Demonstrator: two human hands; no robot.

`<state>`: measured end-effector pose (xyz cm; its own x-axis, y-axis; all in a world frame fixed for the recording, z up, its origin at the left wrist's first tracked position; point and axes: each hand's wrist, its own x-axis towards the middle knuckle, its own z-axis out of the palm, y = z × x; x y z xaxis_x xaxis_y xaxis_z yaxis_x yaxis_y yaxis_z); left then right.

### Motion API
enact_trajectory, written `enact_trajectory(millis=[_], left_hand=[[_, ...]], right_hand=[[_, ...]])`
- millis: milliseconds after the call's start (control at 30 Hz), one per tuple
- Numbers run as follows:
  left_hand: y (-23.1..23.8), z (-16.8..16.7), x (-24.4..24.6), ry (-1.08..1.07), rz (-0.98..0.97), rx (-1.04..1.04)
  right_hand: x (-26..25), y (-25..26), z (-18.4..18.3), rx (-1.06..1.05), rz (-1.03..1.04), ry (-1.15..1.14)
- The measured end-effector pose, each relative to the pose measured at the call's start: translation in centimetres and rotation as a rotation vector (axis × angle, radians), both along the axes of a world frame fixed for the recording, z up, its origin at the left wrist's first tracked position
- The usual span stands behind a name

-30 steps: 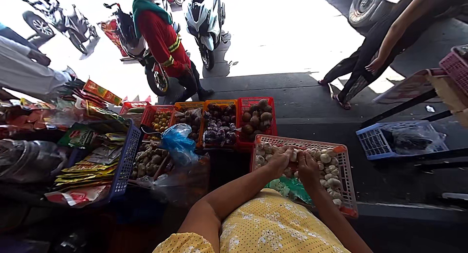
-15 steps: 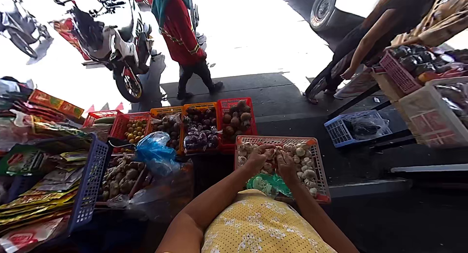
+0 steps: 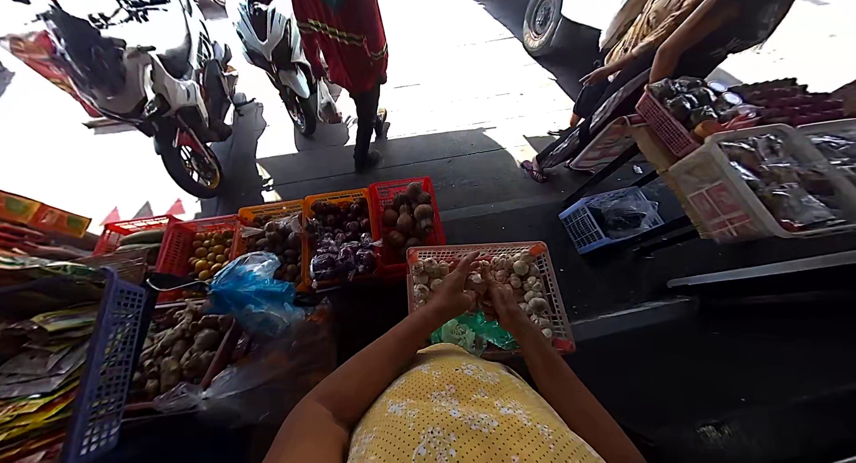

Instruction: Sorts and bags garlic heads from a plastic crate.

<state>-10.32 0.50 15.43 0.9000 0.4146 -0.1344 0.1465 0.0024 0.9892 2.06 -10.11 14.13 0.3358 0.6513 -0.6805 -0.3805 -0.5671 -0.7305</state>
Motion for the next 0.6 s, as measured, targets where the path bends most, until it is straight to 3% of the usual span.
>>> enact_trajectory(millis=[133,267,400,600], left_hand=[[-0.3,-0.3,0.0,0.029,0.025,-0.119],[-0.7,-0.4,-0.1,0.051,0.030,-0.099],[-0.6,0.0,-0.1,0.068,0.015,-0.040],[-0.5,-0.9,0.2,0.051,0.062,-0.099]], right_hand=[[0.1,0.7,0.2,-0.051,-0.002,0.018],[0.2,1.3,0.5,-0.088,0.036,-0.130],[-0.3,1.6,-0.1,-0.047,-0.060,-0.275],[-0.5,1.3,-1.3,0.109,-0.177,-0.082]])
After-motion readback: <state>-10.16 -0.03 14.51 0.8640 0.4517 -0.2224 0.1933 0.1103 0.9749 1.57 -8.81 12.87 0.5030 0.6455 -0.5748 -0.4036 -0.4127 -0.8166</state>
